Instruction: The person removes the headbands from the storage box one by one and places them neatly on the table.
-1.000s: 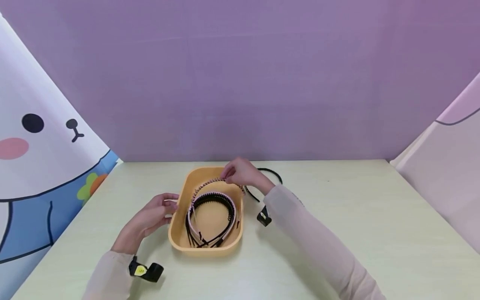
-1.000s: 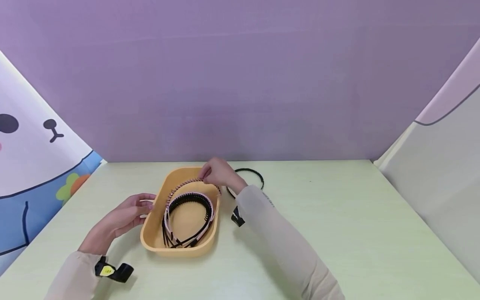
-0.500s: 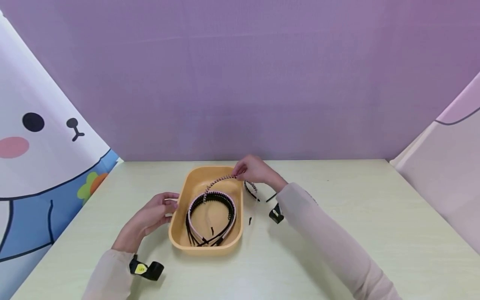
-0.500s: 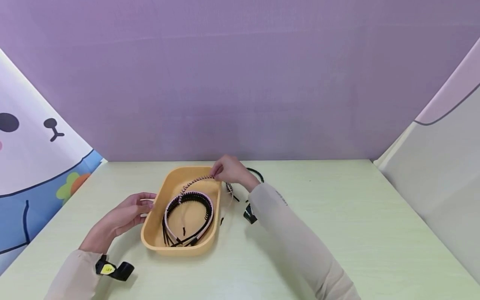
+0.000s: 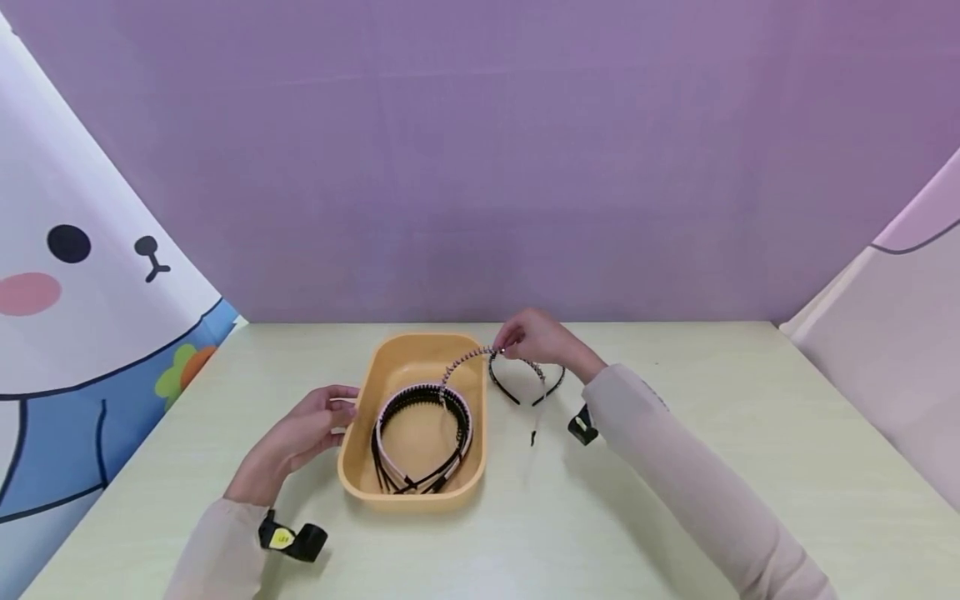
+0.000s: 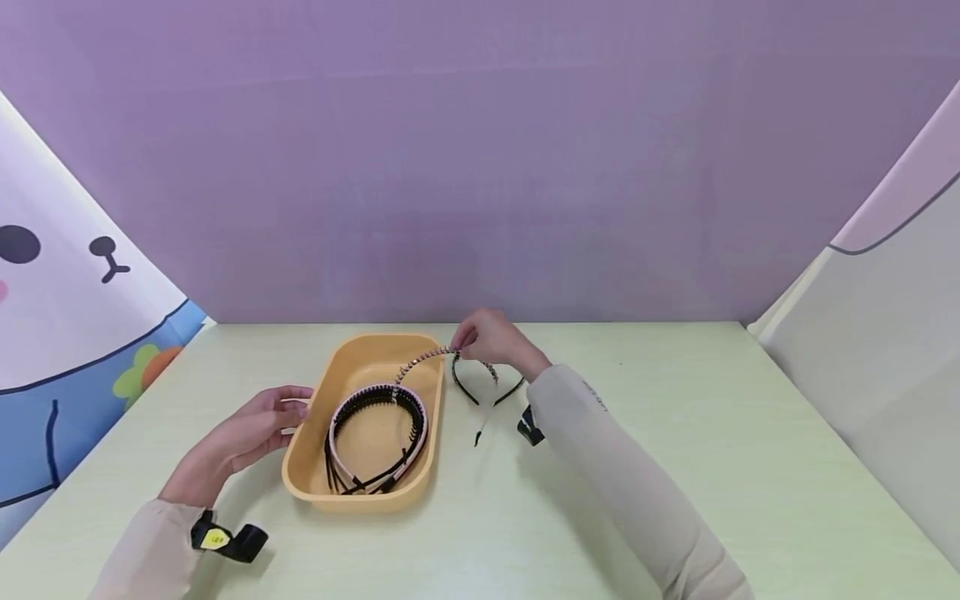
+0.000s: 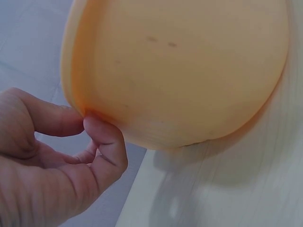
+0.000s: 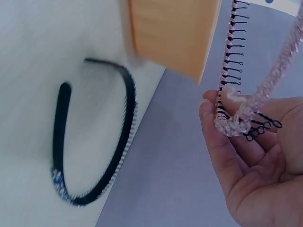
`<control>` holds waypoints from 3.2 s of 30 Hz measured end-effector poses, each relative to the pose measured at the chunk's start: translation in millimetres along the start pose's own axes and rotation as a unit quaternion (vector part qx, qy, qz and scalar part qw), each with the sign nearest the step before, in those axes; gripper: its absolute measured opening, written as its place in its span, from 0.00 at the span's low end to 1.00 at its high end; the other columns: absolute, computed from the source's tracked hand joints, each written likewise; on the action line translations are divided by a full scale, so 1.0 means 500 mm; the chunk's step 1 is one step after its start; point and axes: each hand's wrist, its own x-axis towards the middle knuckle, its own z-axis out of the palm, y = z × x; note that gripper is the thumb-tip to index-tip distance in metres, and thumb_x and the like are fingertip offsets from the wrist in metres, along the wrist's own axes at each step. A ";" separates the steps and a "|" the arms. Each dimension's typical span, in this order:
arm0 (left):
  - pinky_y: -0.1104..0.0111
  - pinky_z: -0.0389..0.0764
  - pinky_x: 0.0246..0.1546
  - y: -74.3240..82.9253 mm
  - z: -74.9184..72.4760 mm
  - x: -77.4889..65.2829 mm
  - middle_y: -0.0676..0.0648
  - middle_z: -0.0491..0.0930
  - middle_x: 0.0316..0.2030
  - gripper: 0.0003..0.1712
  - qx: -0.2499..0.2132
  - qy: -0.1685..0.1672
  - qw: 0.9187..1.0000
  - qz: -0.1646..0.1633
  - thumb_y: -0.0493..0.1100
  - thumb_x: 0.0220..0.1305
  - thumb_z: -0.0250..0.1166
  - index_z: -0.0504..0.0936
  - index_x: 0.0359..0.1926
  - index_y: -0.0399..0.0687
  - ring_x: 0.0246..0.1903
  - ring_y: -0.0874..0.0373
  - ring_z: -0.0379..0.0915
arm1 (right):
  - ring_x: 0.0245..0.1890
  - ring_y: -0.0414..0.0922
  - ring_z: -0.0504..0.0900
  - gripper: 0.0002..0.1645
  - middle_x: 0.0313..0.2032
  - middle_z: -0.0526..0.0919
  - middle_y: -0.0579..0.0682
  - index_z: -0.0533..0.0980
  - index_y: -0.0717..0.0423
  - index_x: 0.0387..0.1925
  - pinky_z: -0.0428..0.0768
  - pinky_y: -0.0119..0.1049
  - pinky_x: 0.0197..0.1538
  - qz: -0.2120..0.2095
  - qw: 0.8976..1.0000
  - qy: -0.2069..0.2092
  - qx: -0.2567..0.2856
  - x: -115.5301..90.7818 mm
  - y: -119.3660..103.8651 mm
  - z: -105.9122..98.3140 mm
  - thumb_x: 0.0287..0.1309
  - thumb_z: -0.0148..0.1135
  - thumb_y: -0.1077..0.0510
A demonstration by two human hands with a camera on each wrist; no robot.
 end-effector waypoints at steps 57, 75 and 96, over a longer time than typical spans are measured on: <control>0.70 0.76 0.34 -0.011 -0.002 -0.001 0.44 0.71 0.41 0.28 0.005 0.019 1.000 -0.007 0.31 0.67 0.47 0.53 0.64 0.26 0.37 0.59 0.70 | 0.40 0.55 0.82 0.08 0.36 0.84 0.61 0.81 0.68 0.36 0.81 0.44 0.41 0.015 0.999 0.034 -0.029 -0.106 0.191 -0.104 0.54 0.59 0.71; 0.71 0.76 0.34 -0.009 0.000 -0.002 0.46 0.70 0.39 0.28 -0.004 0.015 1.000 -0.005 0.31 0.67 0.47 0.52 0.65 0.25 0.36 0.61 0.70 | 0.41 0.55 0.82 0.10 0.39 0.84 0.63 0.80 0.69 0.39 0.81 0.41 0.40 0.075 0.996 0.034 -0.015 -0.097 0.243 -0.128 0.54 0.59 0.71; 0.71 0.76 0.34 0.000 0.003 -0.003 0.45 0.71 0.41 0.27 -0.002 0.021 1.000 -0.013 0.31 0.67 0.47 0.52 0.65 0.26 0.36 0.61 0.71 | 0.34 0.46 0.83 0.12 0.37 0.84 0.66 0.79 0.74 0.39 0.81 0.36 0.37 0.113 0.992 0.058 0.006 -0.084 0.311 -0.139 0.53 0.61 0.69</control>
